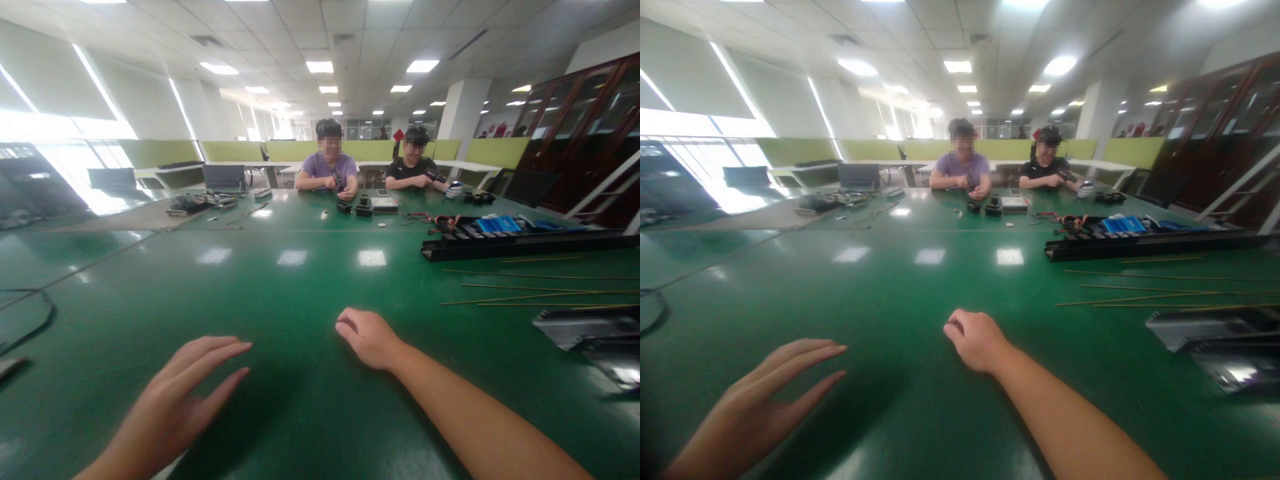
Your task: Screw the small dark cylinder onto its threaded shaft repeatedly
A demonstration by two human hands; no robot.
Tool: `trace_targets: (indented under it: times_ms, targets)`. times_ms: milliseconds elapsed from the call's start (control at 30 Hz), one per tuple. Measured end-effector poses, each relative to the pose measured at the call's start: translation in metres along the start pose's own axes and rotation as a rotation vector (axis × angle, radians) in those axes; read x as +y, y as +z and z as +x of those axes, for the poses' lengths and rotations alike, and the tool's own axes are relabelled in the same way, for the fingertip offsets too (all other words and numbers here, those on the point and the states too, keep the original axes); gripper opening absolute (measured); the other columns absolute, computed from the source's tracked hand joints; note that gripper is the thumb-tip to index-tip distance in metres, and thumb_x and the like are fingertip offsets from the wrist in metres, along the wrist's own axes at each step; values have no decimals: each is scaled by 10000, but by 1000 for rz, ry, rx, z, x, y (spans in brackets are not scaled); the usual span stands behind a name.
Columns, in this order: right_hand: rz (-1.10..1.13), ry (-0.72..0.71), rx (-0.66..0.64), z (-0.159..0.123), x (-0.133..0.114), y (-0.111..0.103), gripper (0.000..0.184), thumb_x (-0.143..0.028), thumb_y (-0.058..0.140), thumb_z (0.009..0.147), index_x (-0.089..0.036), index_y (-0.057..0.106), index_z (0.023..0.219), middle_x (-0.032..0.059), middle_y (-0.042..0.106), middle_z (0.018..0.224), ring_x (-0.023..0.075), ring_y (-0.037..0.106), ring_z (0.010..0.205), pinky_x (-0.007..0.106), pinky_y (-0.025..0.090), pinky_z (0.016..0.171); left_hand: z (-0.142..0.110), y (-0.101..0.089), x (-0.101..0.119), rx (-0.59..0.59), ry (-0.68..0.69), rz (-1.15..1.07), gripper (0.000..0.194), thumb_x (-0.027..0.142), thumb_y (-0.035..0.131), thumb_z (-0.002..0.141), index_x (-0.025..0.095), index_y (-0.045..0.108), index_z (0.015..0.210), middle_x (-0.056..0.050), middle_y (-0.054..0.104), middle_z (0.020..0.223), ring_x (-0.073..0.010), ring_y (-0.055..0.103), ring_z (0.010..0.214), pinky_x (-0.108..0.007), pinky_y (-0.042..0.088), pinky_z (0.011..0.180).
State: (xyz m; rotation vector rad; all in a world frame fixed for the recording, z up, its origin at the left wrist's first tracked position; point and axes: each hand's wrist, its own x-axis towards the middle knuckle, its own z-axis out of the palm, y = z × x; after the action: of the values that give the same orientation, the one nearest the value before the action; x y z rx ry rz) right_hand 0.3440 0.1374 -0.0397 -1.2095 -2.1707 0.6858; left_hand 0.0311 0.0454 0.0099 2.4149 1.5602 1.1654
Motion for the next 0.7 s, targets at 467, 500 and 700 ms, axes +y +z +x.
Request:
trace_targets:
  times_ms: [467, 500, 700]
  targets:
    - [583, 34, -104, 5, 13, 2, 314, -411, 490, 961, -149, 635, 869, 17, 627, 724, 126, 550, 624, 228, 428, 598, 89, 138, 37, -322, 2, -461, 137, 290, 658, 861, 221, 744, 942, -26, 663, 788, -157, 597, 746, -269, 471, 715]
    - [621, 36, -119, 6, 14, 2, 332, -437, 497, 956, -149, 628, 855, 12, 616, 706, 120, 539, 604, 224, 429, 586, 89, 137, 39, -312, -10, -484, 132, 302, 659, 861, 216, 747, 908, -36, 675, 817, -165, 611, 777, -275, 484, 731]
    - [637, 62, -150, 12, 15, 4, 366, -483, 527, 936, -153, 630, 818, 8, 619, 678, 112, 543, 582, 220, 433, 577, 70, 91, 38, -142, -282, -667, 238, 376, 724, 801, 180, 725, 934, -99, 725, 1012, -248, 688, 940, -375, 570, 872]
